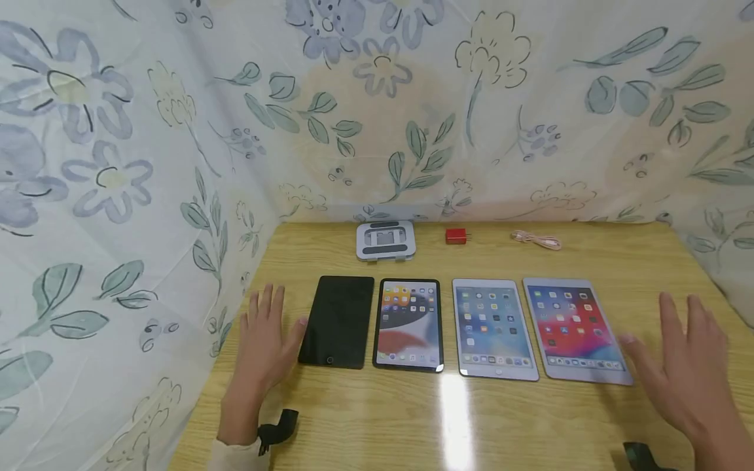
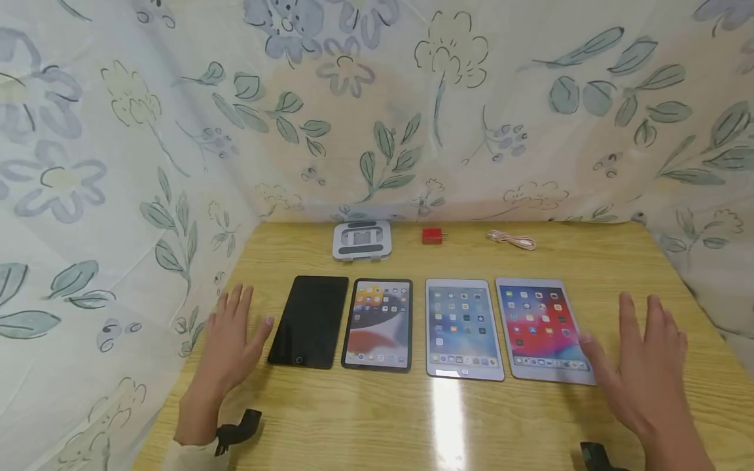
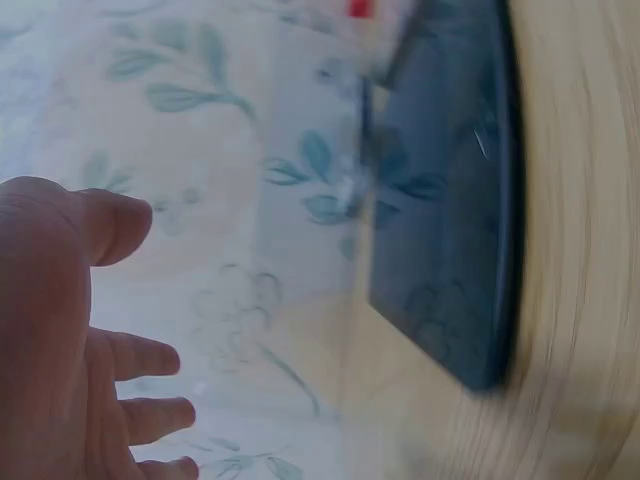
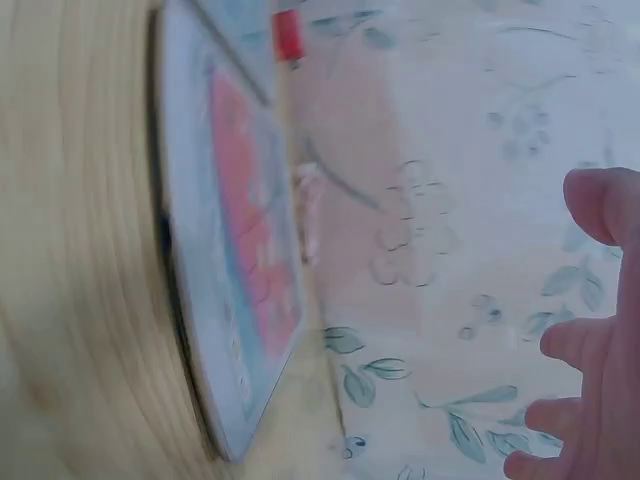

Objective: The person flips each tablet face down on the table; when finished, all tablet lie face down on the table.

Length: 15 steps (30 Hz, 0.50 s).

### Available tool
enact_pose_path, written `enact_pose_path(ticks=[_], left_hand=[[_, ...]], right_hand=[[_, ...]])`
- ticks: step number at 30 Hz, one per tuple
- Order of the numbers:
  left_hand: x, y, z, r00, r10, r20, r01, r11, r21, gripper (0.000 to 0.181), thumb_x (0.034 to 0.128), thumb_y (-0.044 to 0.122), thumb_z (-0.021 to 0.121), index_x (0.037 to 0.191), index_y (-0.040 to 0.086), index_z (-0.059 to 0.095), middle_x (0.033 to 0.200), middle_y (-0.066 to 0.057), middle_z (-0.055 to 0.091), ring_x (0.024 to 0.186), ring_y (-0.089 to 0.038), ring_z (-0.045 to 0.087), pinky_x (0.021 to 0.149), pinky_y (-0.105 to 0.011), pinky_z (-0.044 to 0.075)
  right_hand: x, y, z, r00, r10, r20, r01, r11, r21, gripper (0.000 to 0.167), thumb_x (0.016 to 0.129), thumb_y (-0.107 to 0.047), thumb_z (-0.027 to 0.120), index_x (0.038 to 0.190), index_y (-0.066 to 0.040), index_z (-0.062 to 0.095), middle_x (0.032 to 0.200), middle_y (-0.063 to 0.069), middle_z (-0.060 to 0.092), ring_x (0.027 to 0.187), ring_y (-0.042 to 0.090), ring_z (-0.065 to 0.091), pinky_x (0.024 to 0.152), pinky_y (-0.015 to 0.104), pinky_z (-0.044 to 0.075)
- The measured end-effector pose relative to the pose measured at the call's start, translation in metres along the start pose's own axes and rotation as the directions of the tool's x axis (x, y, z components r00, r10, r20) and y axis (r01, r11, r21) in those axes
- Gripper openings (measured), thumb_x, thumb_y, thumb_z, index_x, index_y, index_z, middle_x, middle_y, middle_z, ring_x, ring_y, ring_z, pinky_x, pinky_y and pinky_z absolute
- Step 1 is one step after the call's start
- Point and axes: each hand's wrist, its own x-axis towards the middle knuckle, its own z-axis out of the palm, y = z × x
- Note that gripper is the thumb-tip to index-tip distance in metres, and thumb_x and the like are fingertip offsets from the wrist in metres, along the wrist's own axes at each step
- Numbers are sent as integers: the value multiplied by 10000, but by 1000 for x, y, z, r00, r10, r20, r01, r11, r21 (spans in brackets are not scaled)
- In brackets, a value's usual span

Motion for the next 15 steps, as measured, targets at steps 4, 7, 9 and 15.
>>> enact_pose_path(ticks=[4, 7, 9, 15], left_hand=[[-20, 19, 1, 999, -43, -33, 39, 993, -115, 800, 1138, 433, 555, 1743, 34, 215, 1814, -249, 172, 1676, -531, 77, 1292, -798, 140], [-27, 36, 6, 995, -58, -78, 40, 975, -218, 791, 1130, 413, 586, 1744, 56, 239, 1819, -206, 207, 1690, -488, 99, 1307, -773, 167], [-28, 51, 11, 990, -60, -128, 21, 956, -291, 780, 1118, 396, 620, 1745, 92, 269, 1817, -160, 249, 1697, -435, 148, 1317, -739, 212], [-18, 100, 29, 967, 31, -252, -152, 864, -480, 718, 1058, 300, 723, 1696, 160, 425, 1725, -51, 465, 1612, -266, 425, 1292, -576, 402]], right_hand=[[-17, -18, -5, 996, 88, 26, -91, 990, 105, 859, 1141, -365, 482, 1744, -8, -14, 1797, 313, -143, 1632, 620, -123, 1267, 814, -132], [-24, -29, -7, 992, 124, 20, -126, 980, 156, 833, 1138, -323, 488, 1763, -79, -4, 1824, 249, -103, 1658, 572, -88, 1270, 824, -81], [-27, -35, -8, 991, 132, -9, -129, 976, 175, 808, 1139, -309, 499, 1769, -97, 40, 1833, 234, -41, 1674, 544, -36, 1309, 779, -53], [-21, -44, -18, 987, 150, -64, -135, 970, 202, 781, 1136, -314, 548, 1767, -99, 141, 1828, 242, 74, 1656, 576, 83, 1335, 752, 24]])
